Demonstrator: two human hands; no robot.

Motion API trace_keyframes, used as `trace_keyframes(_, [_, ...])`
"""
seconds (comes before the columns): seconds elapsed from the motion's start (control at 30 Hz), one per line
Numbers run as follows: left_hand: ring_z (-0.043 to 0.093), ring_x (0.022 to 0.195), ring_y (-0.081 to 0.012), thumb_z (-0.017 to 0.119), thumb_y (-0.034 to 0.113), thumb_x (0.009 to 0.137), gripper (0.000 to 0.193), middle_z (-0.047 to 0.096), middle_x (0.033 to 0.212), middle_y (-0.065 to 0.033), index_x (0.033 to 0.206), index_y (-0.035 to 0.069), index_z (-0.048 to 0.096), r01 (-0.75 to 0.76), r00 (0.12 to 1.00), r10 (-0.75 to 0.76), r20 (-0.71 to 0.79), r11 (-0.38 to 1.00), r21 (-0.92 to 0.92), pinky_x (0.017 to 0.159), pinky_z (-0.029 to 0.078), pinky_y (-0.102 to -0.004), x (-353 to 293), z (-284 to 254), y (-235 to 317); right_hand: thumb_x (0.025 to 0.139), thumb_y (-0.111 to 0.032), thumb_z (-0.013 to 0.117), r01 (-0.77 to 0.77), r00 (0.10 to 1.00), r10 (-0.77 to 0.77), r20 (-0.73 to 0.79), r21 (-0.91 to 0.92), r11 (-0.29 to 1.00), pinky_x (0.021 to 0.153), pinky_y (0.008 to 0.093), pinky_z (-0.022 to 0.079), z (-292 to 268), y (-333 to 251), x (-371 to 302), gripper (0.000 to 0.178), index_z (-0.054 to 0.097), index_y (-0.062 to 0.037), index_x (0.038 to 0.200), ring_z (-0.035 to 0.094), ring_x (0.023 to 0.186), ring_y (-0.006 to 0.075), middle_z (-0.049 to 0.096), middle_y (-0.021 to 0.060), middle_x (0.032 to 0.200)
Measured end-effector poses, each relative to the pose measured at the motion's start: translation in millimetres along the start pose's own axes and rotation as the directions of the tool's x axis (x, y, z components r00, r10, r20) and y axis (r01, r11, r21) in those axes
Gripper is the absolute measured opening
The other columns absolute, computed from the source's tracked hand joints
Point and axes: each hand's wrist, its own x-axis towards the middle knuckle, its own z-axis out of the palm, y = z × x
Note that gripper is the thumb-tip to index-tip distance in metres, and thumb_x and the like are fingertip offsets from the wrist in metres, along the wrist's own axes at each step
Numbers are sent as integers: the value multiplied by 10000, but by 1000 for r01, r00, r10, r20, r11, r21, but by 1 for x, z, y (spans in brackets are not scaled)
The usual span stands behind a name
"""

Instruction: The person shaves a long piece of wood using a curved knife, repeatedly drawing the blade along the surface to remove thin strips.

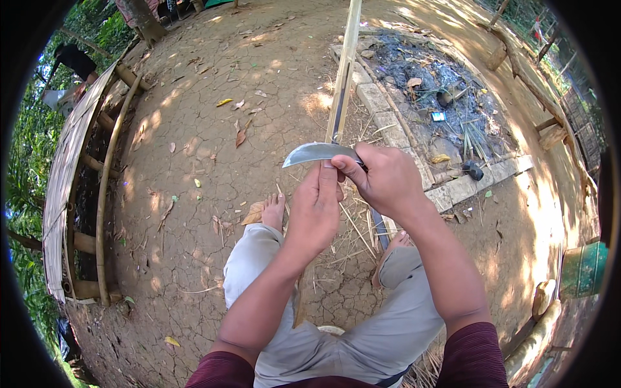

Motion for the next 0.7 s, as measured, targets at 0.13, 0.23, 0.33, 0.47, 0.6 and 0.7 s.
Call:
trace_keyframes(0.13, [310, 521, -7, 357, 383, 1070, 356, 390, 663, 62, 955, 87, 519, -56, 998, 56, -7, 998, 34, 432, 247, -203, 0, 0, -3, 912, -650, 490, 0, 1000, 0, 16, -5, 1000, 487, 474, 489, -2, 1, -1, 662, 587, -49, 653, 635, 562, 388, 597, 185, 560])
trace_keyframes(0.23, [333, 545, -17, 353, 375, 1073, 384, 401, 660, 55, 928, 63, 525, -117, 993, 120, -21, 987, 112, 461, 271, -213, -1, 0, -4, 911, -647, 493, 10, 999, -11, 36, 11, 1000, 486, 477, 486, -2, 2, 0, 660, 585, -47, 654, 635, 568, 390, 596, 186, 560])
trace_keyframes(0.33, [359, 563, -33, 351, 362, 1075, 400, 412, 656, 43, 908, 45, 529, -152, 988, 157, -11, 967, 206, 486, 297, -230, -6, 0, 2, 904, -638, 510, 35, 999, -35, 23, -8, 999, 483, 473, 485, -4, 4, -1, 645, 583, -48, 655, 634, 564, 390, 596, 183, 560])
trace_keyframes(0.47, [382, 576, -56, 356, 344, 1075, 396, 425, 654, 31, 904, 31, 527, -147, 988, 154, 1, 937, 318, 515, 332, -250, -8, -4, 1, 886, -635, 535, 60, 998, -60, 5, -31, 998, 466, 460, 484, -5, 3, -2, 625, 579, -53, 663, 630, 547, 386, 596, 175, 553])
trace_keyframes(0.6, [416, 590, -78, 369, 335, 1072, 395, 453, 653, 9, 893, 24, 531, -218, 974, 227, 17, 909, 355, 533, 362, -274, -8, -2, -5, 878, -633, 544, 52, 996, -61, -70, -125, 991, 440, 450, 483, 6, 10, -10, 610, 576, -60, 670, 631, 524, 375, 602, 165, 550])
trace_keyframes(0.7, [439, 596, -91, 369, 337, 1071, 399, 470, 653, -5, 888, 24, 536, -185, 981, 194, 25, 885, 427, 541, 376, -290, -8, -2, -6, 878, -626, 551, 26, 997, -38, -61, -183, 983, 432, 444, 483, 8, 13, -13, 599, 576, -64, 671, 635, 517, 367, 607, 158, 551])
